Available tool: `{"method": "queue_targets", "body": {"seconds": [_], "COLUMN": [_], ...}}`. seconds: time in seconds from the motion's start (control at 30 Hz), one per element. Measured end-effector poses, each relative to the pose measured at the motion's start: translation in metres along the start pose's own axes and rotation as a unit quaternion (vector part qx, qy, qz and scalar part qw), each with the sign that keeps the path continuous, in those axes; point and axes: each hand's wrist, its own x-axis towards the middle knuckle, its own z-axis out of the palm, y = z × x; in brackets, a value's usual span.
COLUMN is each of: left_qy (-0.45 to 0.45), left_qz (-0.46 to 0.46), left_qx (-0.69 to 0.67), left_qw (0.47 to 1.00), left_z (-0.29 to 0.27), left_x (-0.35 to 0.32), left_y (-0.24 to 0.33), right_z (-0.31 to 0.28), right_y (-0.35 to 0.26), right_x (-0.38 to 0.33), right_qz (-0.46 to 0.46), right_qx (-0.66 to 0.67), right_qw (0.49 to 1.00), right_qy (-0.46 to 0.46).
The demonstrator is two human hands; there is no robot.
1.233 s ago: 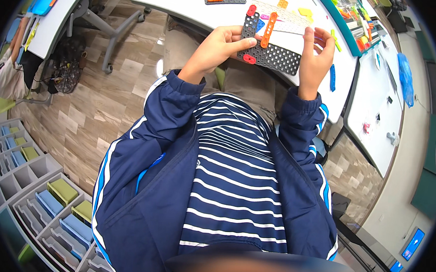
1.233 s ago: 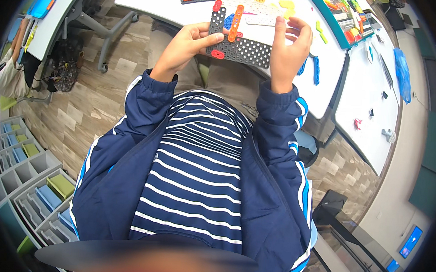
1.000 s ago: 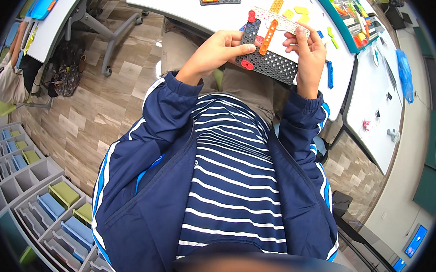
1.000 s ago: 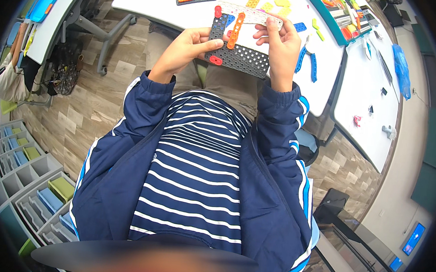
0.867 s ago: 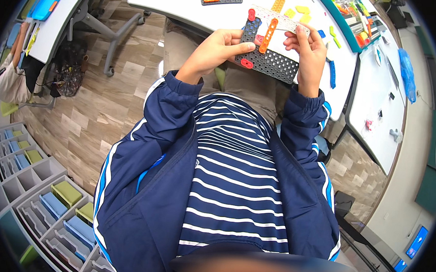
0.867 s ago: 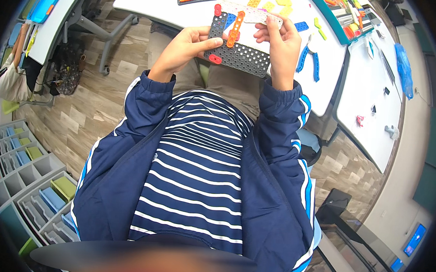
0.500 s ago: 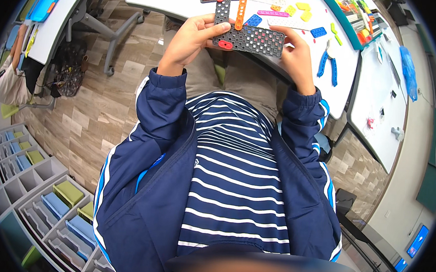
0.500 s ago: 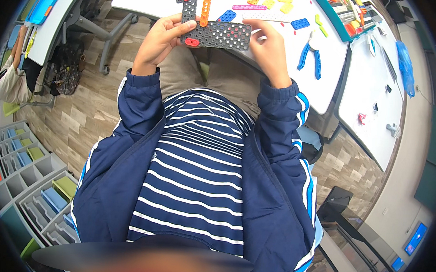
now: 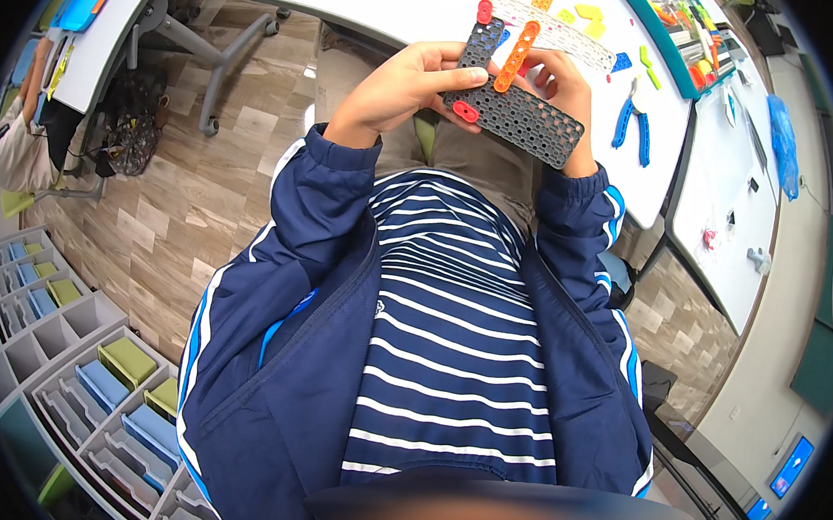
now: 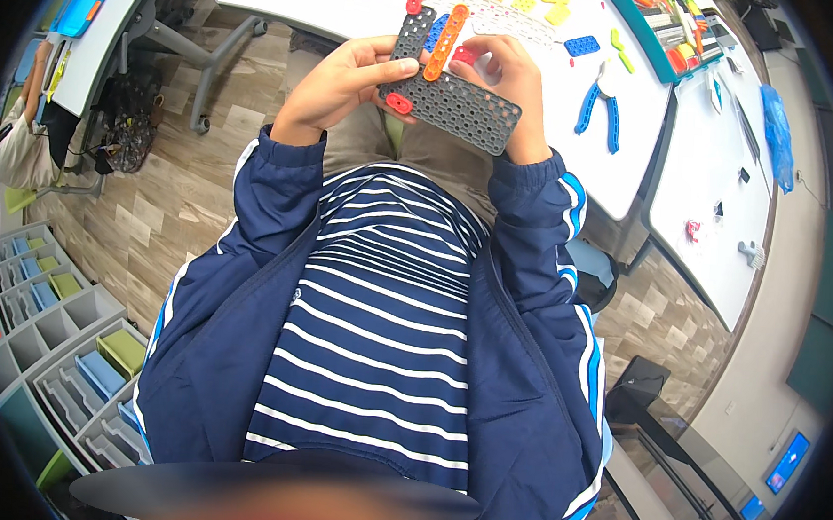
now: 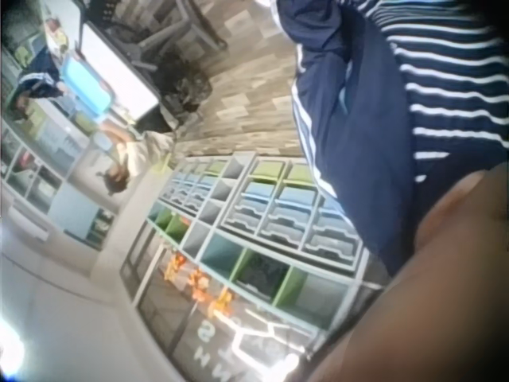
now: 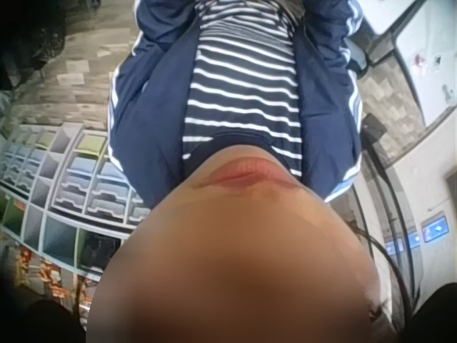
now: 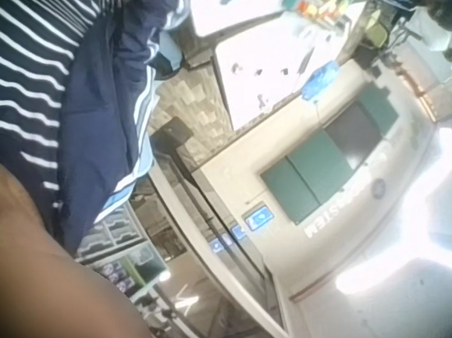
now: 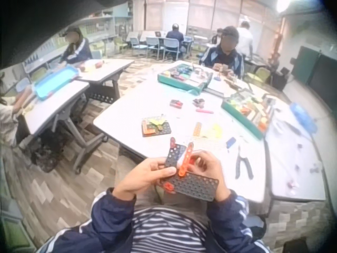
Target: The person assembles colorful plastic strips onto a gray pegboard base, using pliers to press and secure the pieces. They repeatedly pick up strips, align them on the board, and use the pliers to fasten them in place.
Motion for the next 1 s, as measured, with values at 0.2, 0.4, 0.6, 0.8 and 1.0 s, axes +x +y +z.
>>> {"method": "queue_targets", "body": {"seconds": [0.2,0.4,0.6,0.8,1.0], "left_qy": [-0.008,-0.023,-0.022,-0.027,-0.031], "left_qz": [-0.005,-0.018,-0.031,-0.015,-0.002], "left_qx": [-0.002,0.02,0.06,0.048,0.065], "left_qw": [1.0,0.999,0.997,0.998,0.997], "left_z": [0.004,0.005,0.008,0.014,0.016], "left_x": [0.001,0.005,0.005,0.004,0.003], "left_y": [-0.002,-0.008,-0.006,-0.003,0.0], "right_z": [0.003,-0.013,-0.029,-0.028,-0.03], "right_y": [0.005,-0.001,-0.005,-0.006,-0.017], "right_x": [-0.003,-0.009,-0.011,-0.016,-0.02], "right_qz": [0.072,0.204,0.192,0.183,0.164], "right_qx": [0.004,0.349,0.391,0.398,0.368], "right_qw": [0.997,0.913,0.898,0.896,0.912], "right_qy": [-0.007,-0.061,-0.066,-0.069,-0.073]}}
